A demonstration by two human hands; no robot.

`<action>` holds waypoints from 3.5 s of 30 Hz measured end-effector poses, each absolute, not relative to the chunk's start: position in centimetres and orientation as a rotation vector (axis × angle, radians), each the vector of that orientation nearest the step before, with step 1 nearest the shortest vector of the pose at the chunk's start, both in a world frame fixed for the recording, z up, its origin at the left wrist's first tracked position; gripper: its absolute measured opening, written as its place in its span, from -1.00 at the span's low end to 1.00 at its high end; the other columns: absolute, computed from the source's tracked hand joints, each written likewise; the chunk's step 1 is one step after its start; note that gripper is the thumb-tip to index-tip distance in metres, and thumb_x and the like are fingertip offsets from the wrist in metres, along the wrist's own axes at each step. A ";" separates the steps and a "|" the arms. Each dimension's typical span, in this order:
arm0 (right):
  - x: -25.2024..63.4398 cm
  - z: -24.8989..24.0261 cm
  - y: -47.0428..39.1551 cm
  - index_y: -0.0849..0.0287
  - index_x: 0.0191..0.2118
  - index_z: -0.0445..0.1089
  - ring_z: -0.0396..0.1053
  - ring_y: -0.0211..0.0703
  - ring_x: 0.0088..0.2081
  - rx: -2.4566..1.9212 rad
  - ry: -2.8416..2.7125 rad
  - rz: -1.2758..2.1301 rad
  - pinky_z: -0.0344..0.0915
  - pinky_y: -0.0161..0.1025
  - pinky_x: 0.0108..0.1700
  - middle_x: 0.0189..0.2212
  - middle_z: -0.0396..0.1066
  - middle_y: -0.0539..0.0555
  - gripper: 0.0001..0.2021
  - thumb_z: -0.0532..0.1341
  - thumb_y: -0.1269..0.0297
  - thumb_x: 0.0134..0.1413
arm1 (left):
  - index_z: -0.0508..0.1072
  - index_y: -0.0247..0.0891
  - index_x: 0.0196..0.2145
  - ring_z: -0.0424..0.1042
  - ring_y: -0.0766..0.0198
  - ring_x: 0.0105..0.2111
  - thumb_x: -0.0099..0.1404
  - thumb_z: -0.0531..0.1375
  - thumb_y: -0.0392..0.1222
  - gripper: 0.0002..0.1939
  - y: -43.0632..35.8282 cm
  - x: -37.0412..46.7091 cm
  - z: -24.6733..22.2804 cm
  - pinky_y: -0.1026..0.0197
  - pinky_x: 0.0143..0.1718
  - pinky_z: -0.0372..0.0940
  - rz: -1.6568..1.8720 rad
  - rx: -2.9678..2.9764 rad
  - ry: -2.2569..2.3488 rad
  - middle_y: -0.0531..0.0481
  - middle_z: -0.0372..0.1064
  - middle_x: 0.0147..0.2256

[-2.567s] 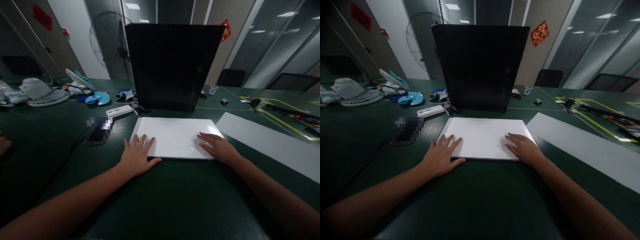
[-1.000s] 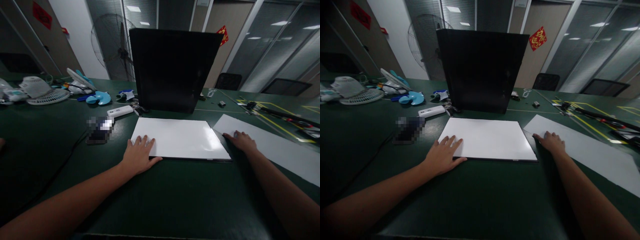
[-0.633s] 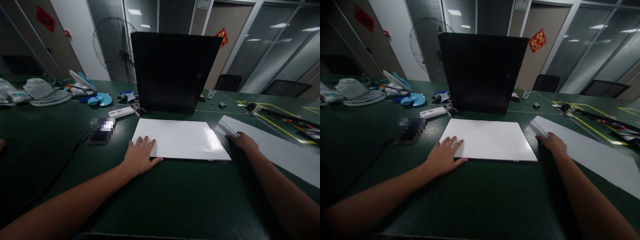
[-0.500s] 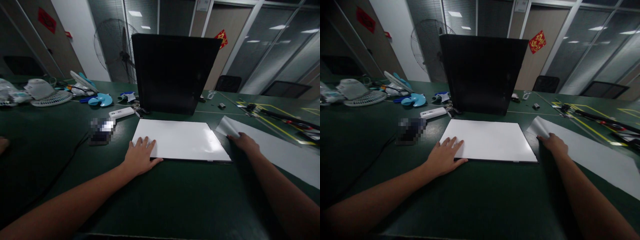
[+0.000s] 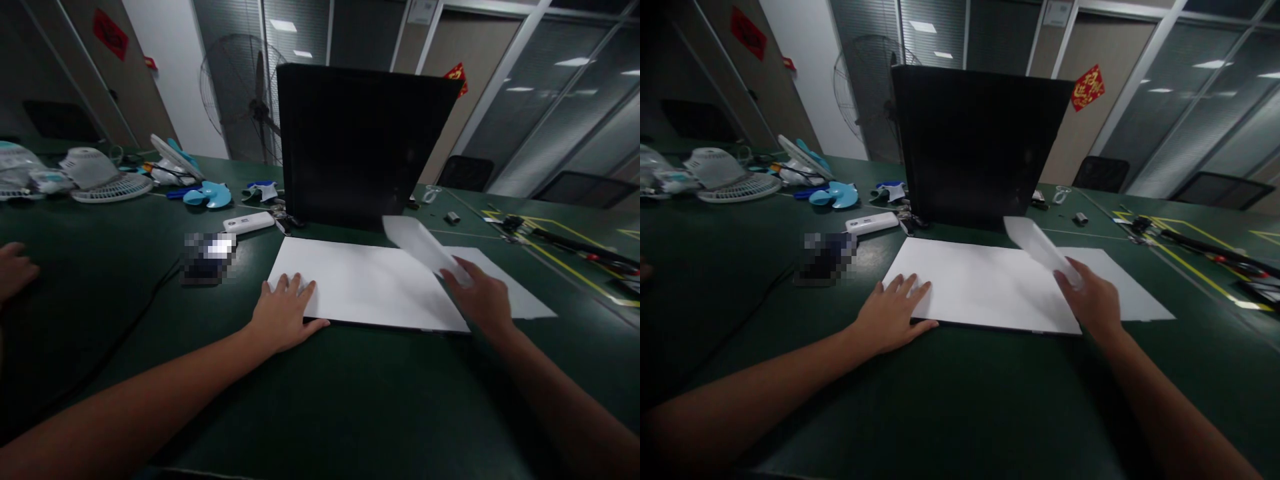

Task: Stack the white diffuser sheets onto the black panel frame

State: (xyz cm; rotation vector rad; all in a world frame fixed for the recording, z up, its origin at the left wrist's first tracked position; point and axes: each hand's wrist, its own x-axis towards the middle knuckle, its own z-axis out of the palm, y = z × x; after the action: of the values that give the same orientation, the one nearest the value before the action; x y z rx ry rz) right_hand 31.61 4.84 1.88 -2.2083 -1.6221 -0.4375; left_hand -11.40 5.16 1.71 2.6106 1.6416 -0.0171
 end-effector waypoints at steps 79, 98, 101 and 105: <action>29.7 1.0 5.2 0.17 0.34 0.36 0.50 0.25 0.03 -2.376 -1.999 -0.289 0.43 0.17 0.02 0.08 0.51 0.35 -0.31 -0.09 -0.19 0.40 | 0.19 -0.21 0.42 0.22 -0.53 0.26 0.30 -0.19 0.62 0.05 5.2 -11.2 1.8 -0.40 0.02 0.37 -0.104 2.671 1.799 -0.43 0.13 0.38; 29.7 0.9 5.1 0.24 0.34 0.36 0.53 0.30 -0.04 -2.476 -1.892 -0.280 0.44 0.17 -0.04 -0.04 0.55 0.41 -0.25 -0.13 -0.21 0.38 | 0.18 -0.16 0.42 0.24 -0.49 0.24 0.27 -0.16 0.65 0.06 5.0 -10.9 2.6 -0.34 0.01 0.38 -0.153 2.618 1.811 -0.37 0.13 0.38; 30.1 0.7 5.2 0.28 0.35 0.34 0.53 0.34 -0.05 -2.476 -1.847 -0.179 0.42 0.21 -0.02 -0.04 0.55 0.43 -0.23 -0.10 -0.23 0.36 | 0.17 -0.16 0.43 0.22 -0.49 0.26 0.27 -0.17 0.65 0.07 5.0 -10.9 2.7 -0.33 0.03 0.37 -0.171 2.614 1.800 -0.37 0.11 0.39; 31.0 0.0 5.8 0.28 0.36 0.32 0.49 0.32 0.07 -2.329 -1.704 0.025 0.35 0.22 0.14 0.08 0.52 0.37 -0.28 0.03 -0.17 0.33 | 0.17 -0.17 0.42 0.24 -0.48 0.25 0.26 -0.17 0.66 0.07 5.1 -10.9 2.6 -0.31 0.02 0.38 -0.186 2.629 1.804 -0.38 0.12 0.38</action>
State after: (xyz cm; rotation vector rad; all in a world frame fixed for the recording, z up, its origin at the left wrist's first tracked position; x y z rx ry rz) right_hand 31.01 5.83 0.03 -2.3291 -1.7041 0.0248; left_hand -10.86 5.15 2.59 2.6287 1.8037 -0.1855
